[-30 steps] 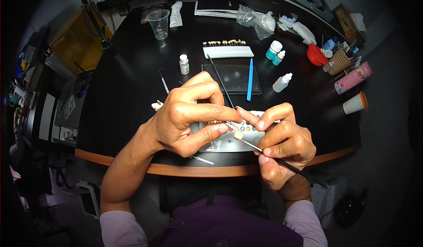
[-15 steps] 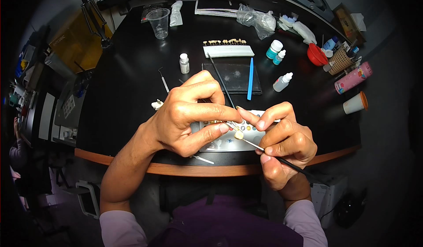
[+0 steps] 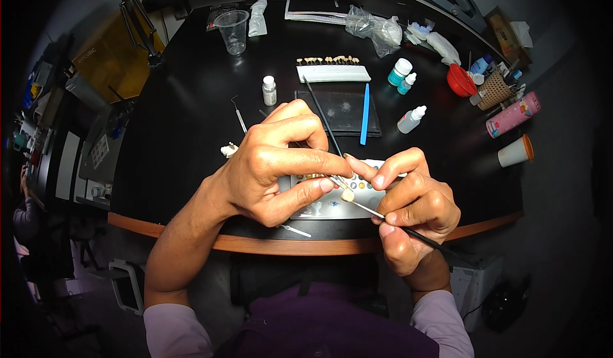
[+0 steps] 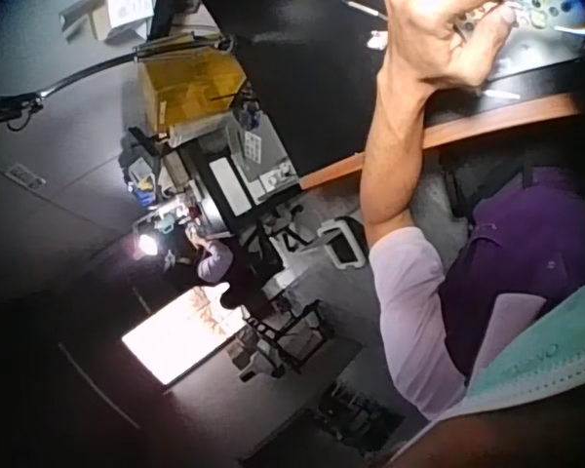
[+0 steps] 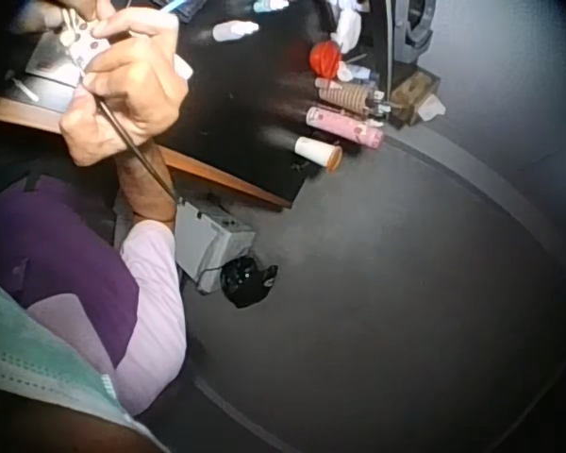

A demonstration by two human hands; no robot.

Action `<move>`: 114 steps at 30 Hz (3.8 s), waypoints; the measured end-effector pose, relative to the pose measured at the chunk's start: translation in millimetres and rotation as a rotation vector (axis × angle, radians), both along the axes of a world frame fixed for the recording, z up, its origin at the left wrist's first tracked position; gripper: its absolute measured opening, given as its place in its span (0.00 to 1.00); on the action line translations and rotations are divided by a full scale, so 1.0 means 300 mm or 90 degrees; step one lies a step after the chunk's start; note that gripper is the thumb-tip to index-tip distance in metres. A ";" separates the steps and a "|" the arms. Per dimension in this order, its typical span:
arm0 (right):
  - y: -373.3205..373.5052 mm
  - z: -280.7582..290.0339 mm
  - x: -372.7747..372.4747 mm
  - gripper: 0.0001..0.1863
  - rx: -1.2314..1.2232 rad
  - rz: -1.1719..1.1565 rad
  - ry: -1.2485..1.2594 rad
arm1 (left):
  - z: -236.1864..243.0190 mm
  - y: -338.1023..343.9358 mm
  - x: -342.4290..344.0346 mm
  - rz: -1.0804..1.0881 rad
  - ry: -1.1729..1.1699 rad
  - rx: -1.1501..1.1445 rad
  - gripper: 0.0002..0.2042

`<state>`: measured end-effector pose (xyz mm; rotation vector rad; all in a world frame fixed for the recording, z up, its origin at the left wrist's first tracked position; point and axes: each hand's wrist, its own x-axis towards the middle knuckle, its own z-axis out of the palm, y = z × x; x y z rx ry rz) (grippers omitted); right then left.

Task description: The person applies pigment to a dental prosthetic using a fine brush, selecting colors from a palette and carefully painting details onto the tooth-like surface.

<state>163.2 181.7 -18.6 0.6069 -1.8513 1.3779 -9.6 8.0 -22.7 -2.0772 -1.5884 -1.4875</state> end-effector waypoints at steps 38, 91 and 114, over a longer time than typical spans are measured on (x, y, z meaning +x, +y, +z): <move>-0.005 -0.005 0.002 0.05 -0.017 -0.001 -0.010 | -0.008 -0.006 0.001 0.032 0.011 -0.009 0.11; -0.006 -0.005 0.005 0.07 -0.006 -0.002 0.000 | 0.002 0.001 0.002 0.038 0.048 0.032 0.13; -0.002 -0.014 -0.005 0.06 0.006 -0.009 0.014 | 0.002 -0.004 0.007 0.031 0.021 0.000 0.16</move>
